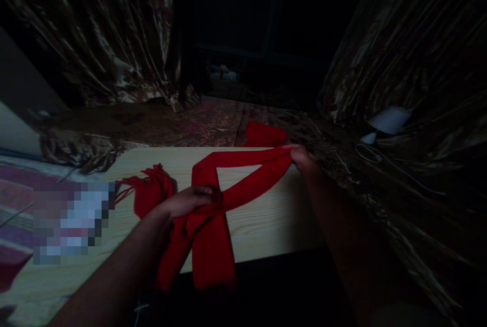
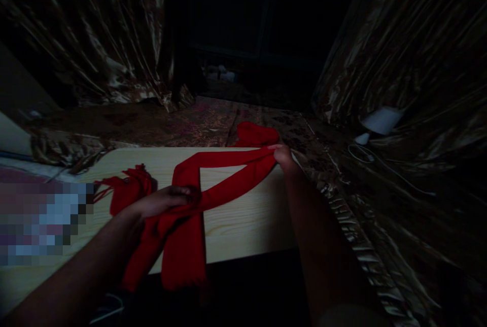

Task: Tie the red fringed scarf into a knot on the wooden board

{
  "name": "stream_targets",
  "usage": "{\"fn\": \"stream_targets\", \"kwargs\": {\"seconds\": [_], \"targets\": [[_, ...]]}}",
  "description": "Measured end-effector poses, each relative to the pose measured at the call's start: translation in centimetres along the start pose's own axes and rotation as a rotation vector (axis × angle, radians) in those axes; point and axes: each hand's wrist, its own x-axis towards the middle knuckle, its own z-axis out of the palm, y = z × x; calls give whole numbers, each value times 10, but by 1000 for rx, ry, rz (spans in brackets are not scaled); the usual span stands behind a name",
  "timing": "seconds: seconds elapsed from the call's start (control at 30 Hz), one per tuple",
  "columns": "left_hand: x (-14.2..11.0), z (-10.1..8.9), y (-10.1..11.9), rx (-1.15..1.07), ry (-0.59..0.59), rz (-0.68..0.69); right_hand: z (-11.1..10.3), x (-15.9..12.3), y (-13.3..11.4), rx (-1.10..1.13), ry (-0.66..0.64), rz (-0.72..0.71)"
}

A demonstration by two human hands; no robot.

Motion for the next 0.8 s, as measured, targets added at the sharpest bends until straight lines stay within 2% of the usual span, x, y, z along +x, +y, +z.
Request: {"fn": "stream_targets", "kwargs": {"seconds": [0.1, 0.17, 0.23, 0.33, 0.4, 0.43, 0.5, 0.57, 0.67, 0.73, 0.8], "targets": [[-3, 1, -2, -81, 0, 31, -7, 1, 7, -56, 5, 36], [-4, 2, 0, -13, 65, 58, -11, 1, 11, -149, 31, 37], [-5, 3, 6, 159, 265, 65, -13, -1, 14, -194, 18, 32], [4, -5, 21, 568, 653, 29, -13, -6, 21, -183, -38, 11], [18, -16, 31, 830, 766, 9, -11, -10, 27, -149, -37, 3], [28, -23, 34, 908, 767, 5, -11, -11, 30, -123, -23, 2], [48, -36, 39, 987, 692, -74, -11, -12, 37, -61, -2, -5], [67, -47, 41, 952, 590, -138, -12, -13, 44, -1, 4, -35], [89, -52, 44, 945, 511, -156, -14, -16, 52, 36, 15, -100], [97, -52, 45, 901, 506, -139, -14, -18, 54, 39, 38, -131], [102, -52, 43, 714, 577, -80, -14, -21, 54, 49, 57, -141]]}}
